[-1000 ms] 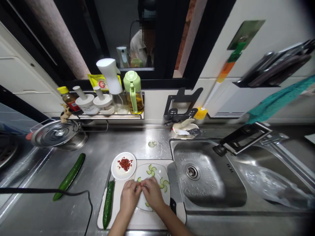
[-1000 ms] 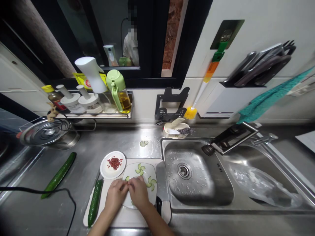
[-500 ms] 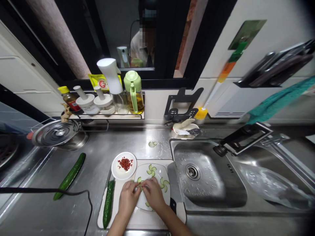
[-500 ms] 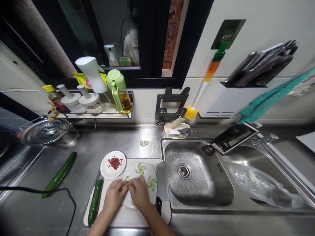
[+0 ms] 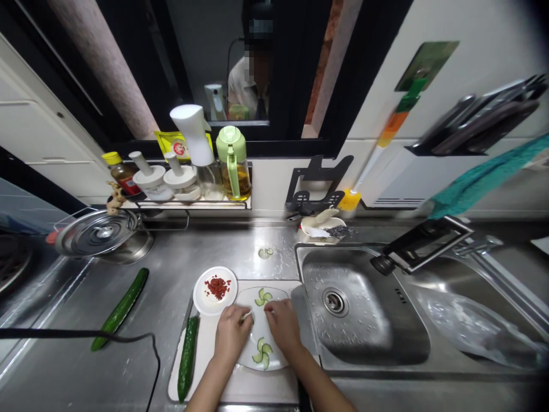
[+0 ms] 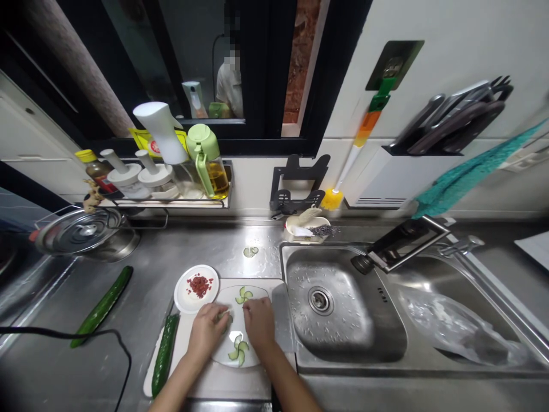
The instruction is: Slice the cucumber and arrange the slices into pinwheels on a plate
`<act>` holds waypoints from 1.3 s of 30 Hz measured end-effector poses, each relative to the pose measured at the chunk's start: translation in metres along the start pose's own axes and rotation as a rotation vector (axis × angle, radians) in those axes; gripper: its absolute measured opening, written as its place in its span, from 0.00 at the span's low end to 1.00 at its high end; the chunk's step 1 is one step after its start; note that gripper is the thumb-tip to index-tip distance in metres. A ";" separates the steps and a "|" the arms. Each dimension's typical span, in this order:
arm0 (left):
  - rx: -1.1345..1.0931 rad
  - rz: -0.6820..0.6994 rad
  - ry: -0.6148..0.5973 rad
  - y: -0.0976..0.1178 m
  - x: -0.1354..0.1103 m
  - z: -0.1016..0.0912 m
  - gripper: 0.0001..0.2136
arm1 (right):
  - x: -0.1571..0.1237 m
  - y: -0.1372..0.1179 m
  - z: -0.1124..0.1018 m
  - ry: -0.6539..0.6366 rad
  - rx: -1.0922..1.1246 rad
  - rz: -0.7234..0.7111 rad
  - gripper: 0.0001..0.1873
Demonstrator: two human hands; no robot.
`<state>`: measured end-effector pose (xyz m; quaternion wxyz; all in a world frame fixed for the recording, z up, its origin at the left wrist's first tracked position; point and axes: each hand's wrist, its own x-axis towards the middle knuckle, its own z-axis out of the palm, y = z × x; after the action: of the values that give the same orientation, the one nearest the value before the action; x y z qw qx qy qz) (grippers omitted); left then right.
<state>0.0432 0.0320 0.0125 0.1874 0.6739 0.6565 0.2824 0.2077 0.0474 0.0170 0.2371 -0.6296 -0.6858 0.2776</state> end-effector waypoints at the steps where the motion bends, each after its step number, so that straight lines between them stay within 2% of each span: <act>1: -0.004 -0.010 -0.019 0.004 0.005 0.002 0.07 | 0.005 0.002 -0.001 0.001 -0.020 -0.004 0.09; 8: -0.006 -0.055 -0.170 0.020 0.032 0.013 0.10 | 0.025 0.007 -0.002 -0.028 -0.119 -0.058 0.10; 16: -0.003 -0.050 -0.230 0.025 0.043 0.024 0.10 | 0.028 0.005 -0.001 -0.061 -0.169 -0.066 0.08; 25: 0.063 -0.044 -0.221 0.021 0.044 0.031 0.10 | 0.029 0.008 0.002 -0.056 -0.161 -0.065 0.08; 31: 0.003 -0.027 -0.199 0.019 0.044 0.034 0.10 | 0.025 0.014 0.002 -0.013 -0.131 -0.053 0.10; 39: 0.051 -0.037 -0.222 0.020 0.044 0.034 0.10 | 0.020 0.012 0.004 0.001 -0.122 -0.055 0.11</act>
<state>0.0787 0.0781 0.0046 0.2471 0.6933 0.6511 0.1854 0.2119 0.0678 0.0059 0.2061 -0.6240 -0.7183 0.2285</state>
